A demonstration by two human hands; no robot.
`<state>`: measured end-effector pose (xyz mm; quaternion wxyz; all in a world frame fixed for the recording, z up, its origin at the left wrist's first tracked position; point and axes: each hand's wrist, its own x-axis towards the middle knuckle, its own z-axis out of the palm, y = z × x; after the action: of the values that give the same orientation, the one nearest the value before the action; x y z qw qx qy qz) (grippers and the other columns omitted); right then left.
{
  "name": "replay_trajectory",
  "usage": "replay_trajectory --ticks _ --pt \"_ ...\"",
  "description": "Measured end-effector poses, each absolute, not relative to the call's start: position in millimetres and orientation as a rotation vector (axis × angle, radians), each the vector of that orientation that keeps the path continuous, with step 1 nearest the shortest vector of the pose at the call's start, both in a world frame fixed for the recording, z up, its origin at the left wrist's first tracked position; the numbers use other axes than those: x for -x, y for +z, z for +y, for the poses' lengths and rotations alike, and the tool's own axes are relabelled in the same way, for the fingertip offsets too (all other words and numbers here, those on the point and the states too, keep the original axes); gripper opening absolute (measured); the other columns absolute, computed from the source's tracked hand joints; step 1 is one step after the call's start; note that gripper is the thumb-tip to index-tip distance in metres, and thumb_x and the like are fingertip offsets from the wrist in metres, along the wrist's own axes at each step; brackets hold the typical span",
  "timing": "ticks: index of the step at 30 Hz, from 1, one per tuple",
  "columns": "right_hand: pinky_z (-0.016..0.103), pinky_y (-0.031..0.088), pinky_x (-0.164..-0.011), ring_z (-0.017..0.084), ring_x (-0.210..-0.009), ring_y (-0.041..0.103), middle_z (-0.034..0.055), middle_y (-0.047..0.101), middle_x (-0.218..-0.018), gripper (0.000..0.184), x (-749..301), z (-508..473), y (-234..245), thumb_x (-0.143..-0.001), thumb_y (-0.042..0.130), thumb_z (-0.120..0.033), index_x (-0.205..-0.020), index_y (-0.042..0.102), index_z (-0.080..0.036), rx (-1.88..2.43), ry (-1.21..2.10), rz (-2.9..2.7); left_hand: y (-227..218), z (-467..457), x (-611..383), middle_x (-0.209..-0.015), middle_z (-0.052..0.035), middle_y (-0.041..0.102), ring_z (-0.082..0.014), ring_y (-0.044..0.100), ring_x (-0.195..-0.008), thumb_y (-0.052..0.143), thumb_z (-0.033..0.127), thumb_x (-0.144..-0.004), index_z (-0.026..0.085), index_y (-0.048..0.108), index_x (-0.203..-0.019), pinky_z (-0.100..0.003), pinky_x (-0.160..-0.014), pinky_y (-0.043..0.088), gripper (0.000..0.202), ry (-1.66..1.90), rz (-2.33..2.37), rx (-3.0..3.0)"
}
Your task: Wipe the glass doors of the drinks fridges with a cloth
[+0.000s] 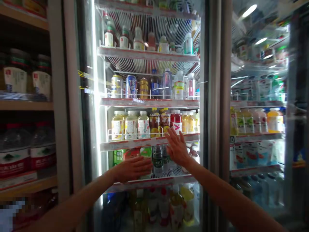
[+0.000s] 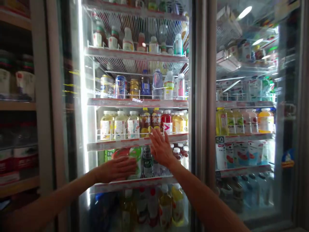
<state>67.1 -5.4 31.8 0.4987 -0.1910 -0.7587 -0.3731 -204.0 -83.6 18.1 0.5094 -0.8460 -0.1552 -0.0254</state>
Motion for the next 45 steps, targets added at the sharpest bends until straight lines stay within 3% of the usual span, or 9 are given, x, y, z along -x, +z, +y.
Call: replay_trajectory --ticks 7,13,19,24,26,31,37,43,45 --pt "0.051 0.018 -0.112 0.022 -0.139 0.017 0.009 0.022 -0.151 0.067 -46.6 -2.7 39.5 -0.088 0.037 -0.021 -0.146 0.003 -0.023 0.429 -0.893 -1.811 53.0 -109.9 261.2 -0.138 -0.0043 0.045 -0.021 0.02 -0.138 0.041 0.011 -0.086 0.027 0.043 -0.132 -0.044 -0.109 0.03 0.048 -0.541 -0.881 1.587" --pt "0.053 0.013 -0.112 0.023 -0.139 0.018 0.0075 0.024 -0.15 0.065 -33.0 1.9 26.1 -0.088 0.038 -0.018 -0.146 0.009 -0.023 0.368 -0.88 -1.82 -7.2 -133.6 289.6 -0.134 0.0079 0.048 -0.0116 0.027 -0.134 0.039 0.018 -0.089 0.034 0.046 -0.127 -0.03 -0.112 0.026 0.042 -0.233 -0.672 1.828" --pt "0.053 0.012 -0.112 0.023 -0.139 0.017 0.0066 0.023 -0.15 0.063 -32.4 3.0 25.3 -0.087 0.04 -0.018 -0.145 0.014 -0.025 0.357 -0.915 -1.804 -17.4 -140.1 312.3 -0.14 -0.014 0.039 -0.0279 0.015 -0.138 0.044 0.003 -0.082 0.018 0.026 -0.141 -0.05 -0.107 0.032 0.063 -0.622 -1.017 1.387" --pt "0.053 0.013 -0.112 0.023 -0.139 0.018 0.0079 0.025 -0.15 0.062 -32.1 3.3 25.5 -0.087 0.04 -0.017 -0.144 0.018 -0.023 0.344 -0.928 -1.8 -43.0 -142.0 301.9 -0.133 0.0029 0.05 -0.0183 0.027 -0.135 0.041 0.011 -0.087 0.031 0.041 -0.132 -0.035 -0.107 0.036 0.05 -0.348 -0.811 1.759" --pt "0.054 0.013 -0.112 0.024 -0.139 0.018 0.0091 0.026 -0.149 0.061 -32.3 3.9 25.1 -0.087 0.04 -0.017 -0.144 0.019 -0.022 0.346 -0.937 -1.81 -27.2 -140.3 305.4 -0.134 0.0027 0.049 -0.017 0.027 -0.135 0.04 0.009 -0.086 0.032 0.04 -0.133 -0.035 -0.108 0.035 0.051 -0.404 -0.85 1.724" --pt "0.053 0.014 -0.112 0.023 -0.139 0.017 0.0091 0.026 -0.149 0.061 -31.8 3.5 25.3 -0.087 0.04 -0.018 -0.144 0.018 -0.022 0.352 -0.935 -1.792 18.3 -128.6 301.9 -0.146 -0.0123 0.028 -0.0257 0.014 -0.139 0.039 0.005 -0.085 0.019 0.028 -0.14 -0.05 -0.11 0.029 0.058 -0.888 -1.125 1.253" --pt "0.053 0.015 -0.111 0.024 -0.139 0.019 0.0086 0.025 -0.15 0.062 -31.7 3.7 24.8 -0.087 0.04 -0.017 -0.144 0.018 -0.023 0.342 -0.929 -1.795 8.7 -131.0 296.6 -0.139 0.0024 0.043 -0.0166 0.027 -0.135 0.044 0.012 -0.087 0.034 0.036 -0.134 -0.035 -0.11 0.031 0.053 -0.305 -0.772 1.731" --pt "0.053 0.014 -0.112 0.023 -0.139 0.018 0.0069 0.025 -0.15 0.062 -30.9 3.8 25.4 -0.087 0.04 -0.017 -0.145 0.016 -0.024 0.365 -0.911 -1.802 76.7 -114.5 292.2 -0.146 -0.0098 0.03 -0.0251 0.019 -0.138 0.04 0.01 -0.087 0.024 0.026 -0.141 -0.049 -0.11 0.029 0.057 -0.96 -1.018 1.234" --pt "0.053 0.014 -0.111 0.024 -0.139 0.017 0.0078 0.027 -0.149 0.063 -30.4 3.5 24.9 -0.087 0.04 -0.016 -0.145 0.016 -0.023 0.364 -0.915 -1.805 81.2 -108.5 280.7 -0.144 -0.008 0.034 -0.0249 0.02 -0.137 0.042 0.013 -0.088 0.026 0.029 -0.139 -0.048 -0.109 0.029 0.055 -0.906 -0.978 1.285"
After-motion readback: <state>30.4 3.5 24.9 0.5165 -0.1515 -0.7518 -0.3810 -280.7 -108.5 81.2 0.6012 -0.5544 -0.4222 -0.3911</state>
